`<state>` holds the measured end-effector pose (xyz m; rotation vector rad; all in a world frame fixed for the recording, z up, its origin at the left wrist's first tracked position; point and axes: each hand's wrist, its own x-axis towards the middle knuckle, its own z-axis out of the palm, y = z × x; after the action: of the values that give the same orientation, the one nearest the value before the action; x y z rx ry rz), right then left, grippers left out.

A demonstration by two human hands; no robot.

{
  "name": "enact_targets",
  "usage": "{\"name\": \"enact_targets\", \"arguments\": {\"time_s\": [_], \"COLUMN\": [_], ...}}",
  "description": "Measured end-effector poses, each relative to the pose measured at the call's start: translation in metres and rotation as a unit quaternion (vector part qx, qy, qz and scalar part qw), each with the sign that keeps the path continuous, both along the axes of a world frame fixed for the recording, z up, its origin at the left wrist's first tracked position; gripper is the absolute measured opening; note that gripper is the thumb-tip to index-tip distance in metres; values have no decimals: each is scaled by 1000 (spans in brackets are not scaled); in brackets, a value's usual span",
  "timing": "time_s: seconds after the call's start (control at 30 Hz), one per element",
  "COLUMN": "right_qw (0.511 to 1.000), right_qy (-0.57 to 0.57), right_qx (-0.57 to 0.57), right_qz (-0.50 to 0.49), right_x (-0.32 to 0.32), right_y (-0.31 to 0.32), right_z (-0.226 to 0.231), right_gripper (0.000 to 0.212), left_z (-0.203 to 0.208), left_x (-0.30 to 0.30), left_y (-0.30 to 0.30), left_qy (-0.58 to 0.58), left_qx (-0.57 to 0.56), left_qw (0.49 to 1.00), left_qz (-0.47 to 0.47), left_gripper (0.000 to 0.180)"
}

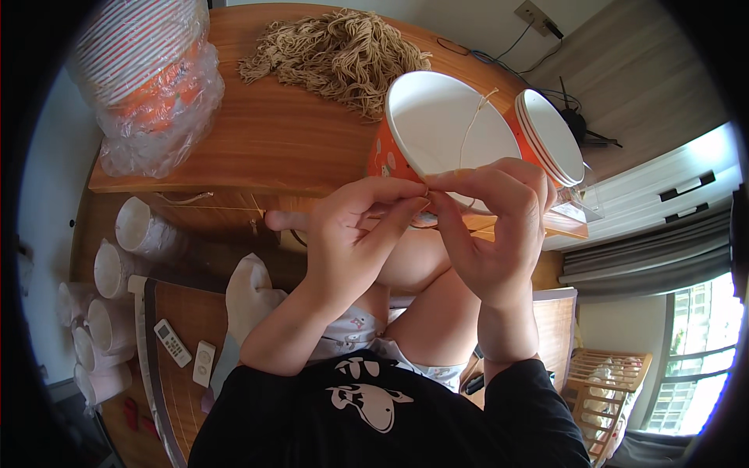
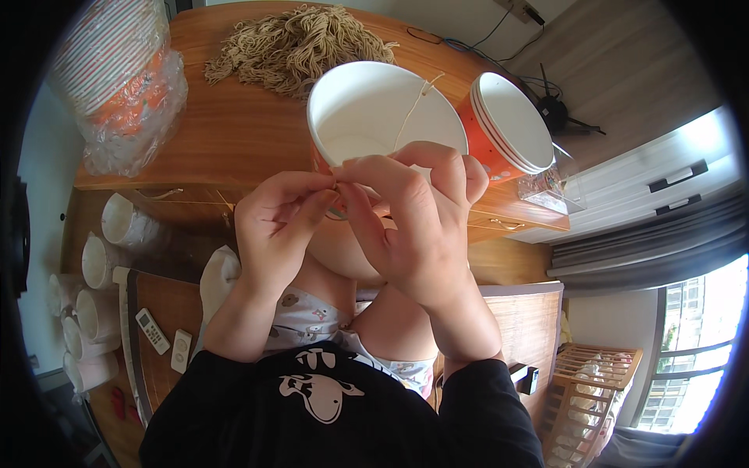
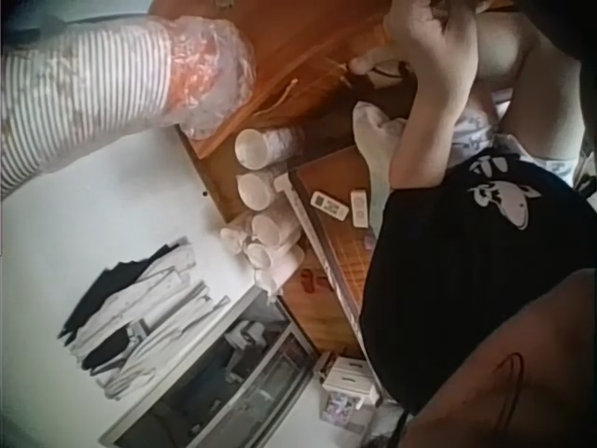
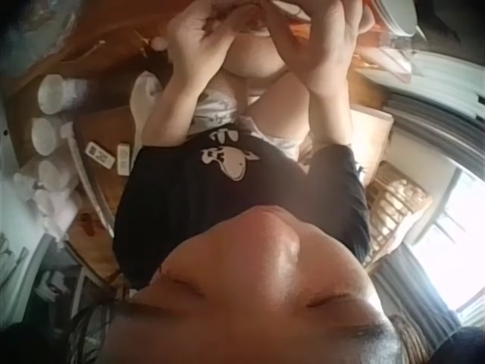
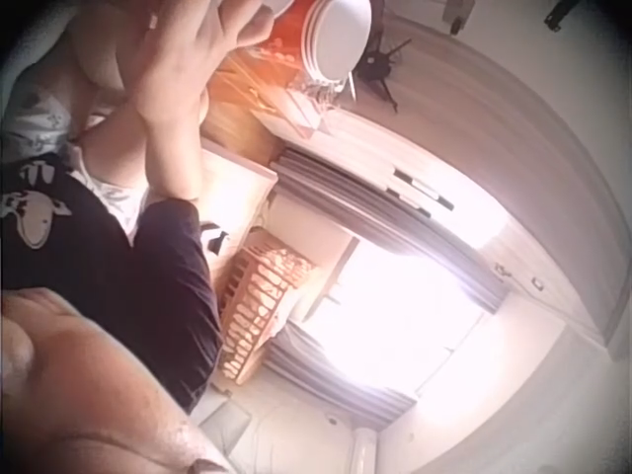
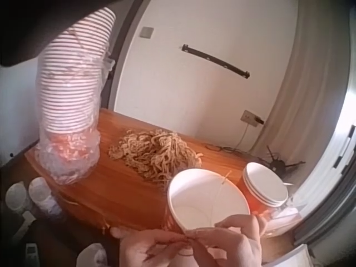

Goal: Assembling paper buckets by threading string handles through pre-drilled holes.

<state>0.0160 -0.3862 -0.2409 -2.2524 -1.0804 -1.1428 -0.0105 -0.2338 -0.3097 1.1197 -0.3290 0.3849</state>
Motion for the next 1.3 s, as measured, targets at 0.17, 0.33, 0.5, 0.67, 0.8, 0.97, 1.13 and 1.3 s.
{"name": "enact_targets", "arguments": {"time_s": [0.17,0.33,0.5,0.67,0.8,0.97,1.13,1.3], "right_qw": [1000,999,999,999,998,998,996,996], "right_qy": [10,-14,33,-17,-35,-32,0,5], "right_qx": [-10,-40,-26,25,27,26,46,44], "right_qz": [11,5,5,32,47,56,74,82], "right_x": [-1,-1,-5,2,4,4,6,10], "right_y": [2,-2,-3,0,0,0,-3,-8], "right_z": [5,5,3,-2,-2,-1,-5,-6], "right_gripper": [41,47,48,47,47,46,47,47], "left_z": [0,2,0,2,1,1,-1,3], "left_x": [0,-2,1,5,9,7,5,4], "left_y": [3,5,5,-3,0,-1,-2,-4], "left_qy": [-6,21,-80,-93,-161,-120,-42,26], "left_qx": [45,104,190,140,211,187,78,-19], "left_qw": [998,993,961,957,919,943,992,999], "left_qz": [31,55,184,235,290,247,87,-31], "left_gripper": [16,15,18,17,23,21,16,15]}}
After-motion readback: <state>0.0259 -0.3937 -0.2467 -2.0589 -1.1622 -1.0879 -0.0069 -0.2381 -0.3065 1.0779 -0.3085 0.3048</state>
